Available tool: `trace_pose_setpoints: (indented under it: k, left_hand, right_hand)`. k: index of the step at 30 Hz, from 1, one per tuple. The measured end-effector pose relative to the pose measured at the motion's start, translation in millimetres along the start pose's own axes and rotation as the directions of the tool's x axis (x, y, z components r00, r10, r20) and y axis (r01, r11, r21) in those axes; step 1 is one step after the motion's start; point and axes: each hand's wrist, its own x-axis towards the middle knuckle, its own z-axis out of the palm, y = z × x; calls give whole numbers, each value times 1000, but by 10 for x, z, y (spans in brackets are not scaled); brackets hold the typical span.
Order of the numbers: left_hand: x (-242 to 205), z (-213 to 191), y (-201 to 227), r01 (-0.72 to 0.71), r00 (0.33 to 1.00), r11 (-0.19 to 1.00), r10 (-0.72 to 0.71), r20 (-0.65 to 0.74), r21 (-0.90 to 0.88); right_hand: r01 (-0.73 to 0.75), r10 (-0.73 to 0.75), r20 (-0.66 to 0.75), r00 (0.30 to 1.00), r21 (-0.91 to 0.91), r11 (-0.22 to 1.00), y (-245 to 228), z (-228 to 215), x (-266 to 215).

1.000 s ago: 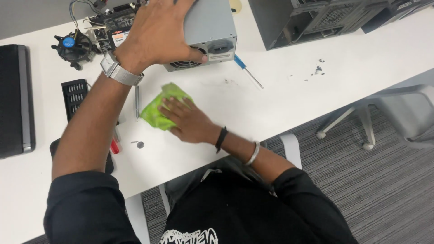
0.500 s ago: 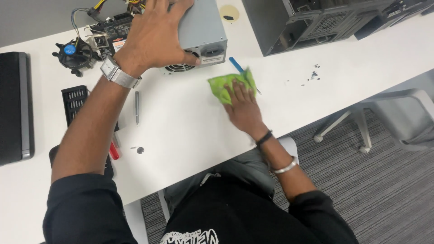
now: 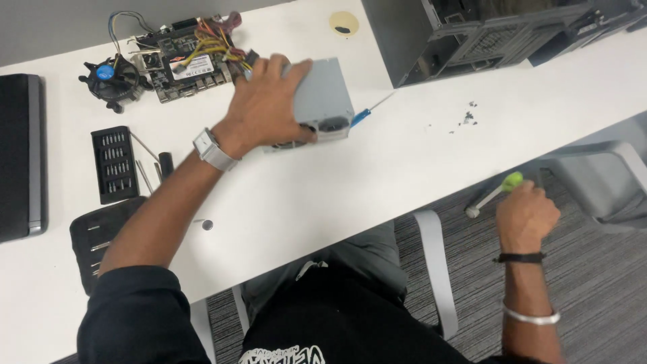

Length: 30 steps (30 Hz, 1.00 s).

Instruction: The person is unscrewing and opening a computer power supply unit (PSU) on a desk.

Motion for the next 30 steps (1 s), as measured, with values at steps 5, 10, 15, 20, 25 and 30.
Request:
trace_pose_setpoints:
  k: [5,10,15,20,25,30]
  left_hand:
    - [-162,170,225,98,984,995,-92,153,-36]
    - [-290,412,278,108,980,990,-90,177,-92]
    - [-384,525,208,98,974,992,-79,213,-82]
    - [-325,510,168,48,956,997,-29,293,-57]
    - [-283,425,173,14,945,1000,-5,327,-26]
    - [-205,382,157,-10,951,997,35,308,-82]
  right_hand:
    - [341,-109,-683,723,215,915,-547,-419,-443]
    - [655,-366,-588,721,408,635,-1415,-440,-471]
    - [683,-470,-527,708,339,648,-1617,-976,-629]
    - [818,-513,-650,560,529,223,-1848,-1176,-621]
    - [658,-760,-432,485,753,-8,-2106,-1270,-426]
    - [529,-812,-367,454,844,-86,-2171,-1154,-218]
